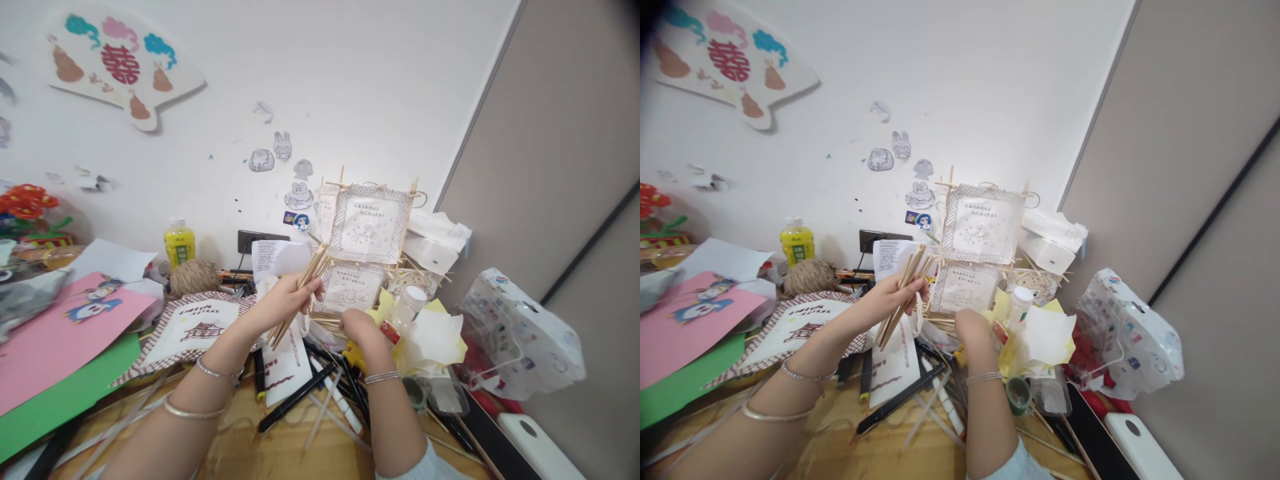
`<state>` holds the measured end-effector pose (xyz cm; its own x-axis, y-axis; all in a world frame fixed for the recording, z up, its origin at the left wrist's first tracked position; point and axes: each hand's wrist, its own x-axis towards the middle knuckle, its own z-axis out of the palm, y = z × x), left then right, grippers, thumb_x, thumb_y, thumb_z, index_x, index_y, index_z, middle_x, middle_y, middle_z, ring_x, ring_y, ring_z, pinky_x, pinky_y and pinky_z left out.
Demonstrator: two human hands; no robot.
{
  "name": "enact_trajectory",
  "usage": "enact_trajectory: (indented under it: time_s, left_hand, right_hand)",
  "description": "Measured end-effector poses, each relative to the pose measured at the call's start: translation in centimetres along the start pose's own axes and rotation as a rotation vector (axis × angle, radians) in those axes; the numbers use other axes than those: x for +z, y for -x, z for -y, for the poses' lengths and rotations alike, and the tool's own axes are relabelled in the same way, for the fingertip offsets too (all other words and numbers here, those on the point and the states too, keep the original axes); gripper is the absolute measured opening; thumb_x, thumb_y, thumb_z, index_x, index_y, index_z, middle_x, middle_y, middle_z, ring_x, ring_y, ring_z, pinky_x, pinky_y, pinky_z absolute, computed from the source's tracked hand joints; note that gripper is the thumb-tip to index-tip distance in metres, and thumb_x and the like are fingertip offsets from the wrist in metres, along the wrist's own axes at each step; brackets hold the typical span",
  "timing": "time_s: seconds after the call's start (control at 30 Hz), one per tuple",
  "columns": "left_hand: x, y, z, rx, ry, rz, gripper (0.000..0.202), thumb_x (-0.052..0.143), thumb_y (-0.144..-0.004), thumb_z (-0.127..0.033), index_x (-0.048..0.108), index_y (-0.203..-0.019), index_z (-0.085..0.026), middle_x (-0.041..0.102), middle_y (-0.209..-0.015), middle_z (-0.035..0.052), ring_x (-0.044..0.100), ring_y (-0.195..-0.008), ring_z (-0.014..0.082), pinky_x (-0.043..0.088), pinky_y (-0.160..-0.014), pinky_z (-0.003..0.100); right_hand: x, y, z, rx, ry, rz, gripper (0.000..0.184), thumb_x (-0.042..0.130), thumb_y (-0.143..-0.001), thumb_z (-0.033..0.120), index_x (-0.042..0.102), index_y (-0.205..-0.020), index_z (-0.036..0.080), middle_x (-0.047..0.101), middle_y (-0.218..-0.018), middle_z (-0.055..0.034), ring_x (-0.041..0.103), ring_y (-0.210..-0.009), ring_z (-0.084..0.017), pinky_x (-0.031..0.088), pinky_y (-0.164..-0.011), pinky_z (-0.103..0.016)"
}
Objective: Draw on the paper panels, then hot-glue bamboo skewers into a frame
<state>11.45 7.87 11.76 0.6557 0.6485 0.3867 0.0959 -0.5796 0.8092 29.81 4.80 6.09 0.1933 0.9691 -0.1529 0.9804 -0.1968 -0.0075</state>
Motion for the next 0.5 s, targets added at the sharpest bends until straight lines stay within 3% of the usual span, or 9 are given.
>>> enact_trajectory:
  time_s: [0.23, 0.5]
  left_hand:
    - [-0.2, 0.0, -0.1, -0.007, -0.024, 0.004, 0.039, 0.039, -0.086, -0.047, 0.058, -0.075, -0.015, 0.047, -0.052, -0.0032, 0.048, -0.049, 0.0113, 0.04, -0.051, 0.023]
    - [-0.1, -0.1, 0.4, 0.0, 0.008, 0.014, 0.04, 0.04, -0.085, -0.05, 0.058, -0.076, -0.015, 0.054, -0.063, 0.0, 0.047, -0.05, 0.0105, 0.042, -0.052, 0.023]
  right_hand:
    - [1.1, -1.0, 1.5, 0.031, 0.094, -0.013, 0.037, 0.043, -0.081, 0.004, 0.063, -0.112, 0.001, 0.063, -0.111, -0.0265, 0.061, -0.105, -0.029, 0.048, -0.083, -0.033]
    - [1.0, -0.6, 0.7, -0.02, 0.126, 0.1, 0.03, 0.06, -0.073, 0.017, 0.07, -0.101, 0.011, 0.068, -0.104, -0.0181, 0.066, -0.096, -0.027, 0.051, -0.077, -0.03]
